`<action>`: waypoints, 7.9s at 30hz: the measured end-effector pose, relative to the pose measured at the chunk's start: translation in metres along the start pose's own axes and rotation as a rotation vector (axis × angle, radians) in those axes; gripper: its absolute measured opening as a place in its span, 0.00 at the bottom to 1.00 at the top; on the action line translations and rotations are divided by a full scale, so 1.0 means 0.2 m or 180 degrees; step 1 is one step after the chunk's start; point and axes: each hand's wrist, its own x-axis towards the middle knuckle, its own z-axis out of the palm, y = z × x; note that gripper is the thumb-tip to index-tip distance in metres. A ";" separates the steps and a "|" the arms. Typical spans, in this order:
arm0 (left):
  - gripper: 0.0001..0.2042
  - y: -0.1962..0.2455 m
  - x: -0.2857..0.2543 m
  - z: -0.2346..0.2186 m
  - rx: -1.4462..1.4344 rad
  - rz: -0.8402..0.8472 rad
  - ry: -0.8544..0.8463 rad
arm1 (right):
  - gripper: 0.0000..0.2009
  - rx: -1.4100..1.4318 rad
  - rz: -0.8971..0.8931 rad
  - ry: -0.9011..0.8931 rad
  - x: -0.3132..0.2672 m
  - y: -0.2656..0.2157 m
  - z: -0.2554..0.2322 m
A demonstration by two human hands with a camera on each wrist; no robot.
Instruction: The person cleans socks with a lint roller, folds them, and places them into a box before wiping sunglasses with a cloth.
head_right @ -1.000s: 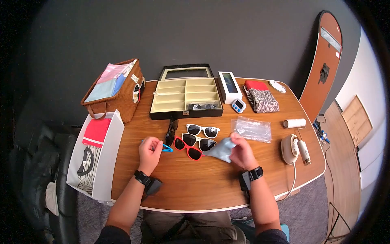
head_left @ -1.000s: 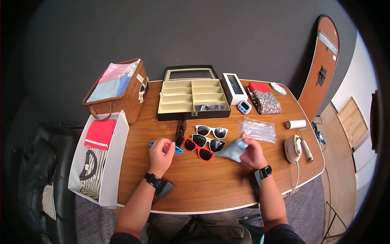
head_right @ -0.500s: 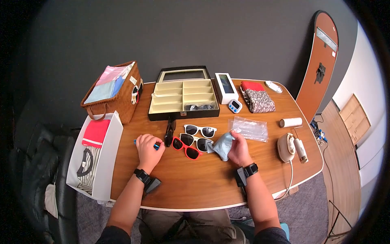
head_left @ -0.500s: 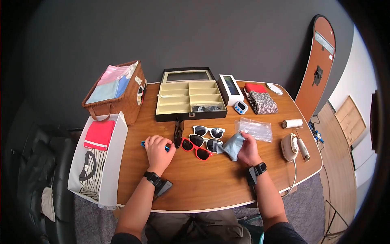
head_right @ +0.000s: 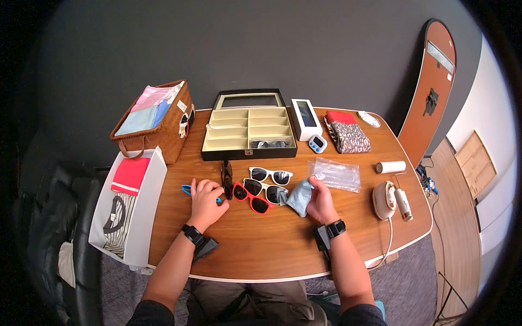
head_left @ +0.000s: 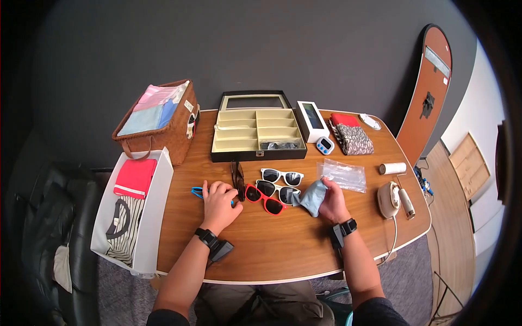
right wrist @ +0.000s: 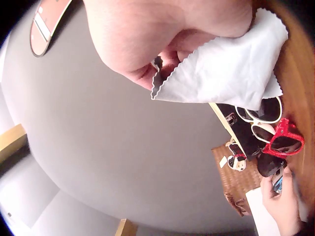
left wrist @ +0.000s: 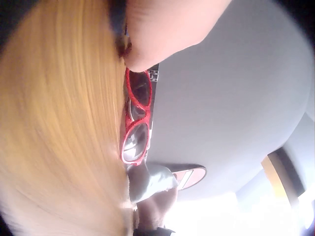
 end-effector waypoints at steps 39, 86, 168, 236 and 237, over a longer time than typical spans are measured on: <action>0.20 0.32 -0.06 0.14 -0.6889 -0.2726 -0.2556 | 0.05 -0.0907 0.0830 -0.1961 -0.23 0.18 0.21; 0.15 0.39 -0.10 0.11 -0.6152 -0.2778 -0.2342 | 0.07 -0.3898 -0.2352 -0.1028 -0.28 0.20 0.28; 0.22 0.34 -0.09 0.24 -0.5453 -0.1576 -0.1387 | 0.36 -0.5916 -0.2665 -0.1899 -0.27 0.28 0.32; 0.19 0.34 -0.06 0.19 -0.5546 -0.2008 -0.1083 | 0.32 -0.6370 -0.3109 -0.2543 -0.14 0.23 0.36; 0.19 0.34 -0.06 0.20 -0.5625 -0.1986 -0.1099 | 0.33 -0.6132 -0.2996 -0.2324 -0.12 0.24 0.33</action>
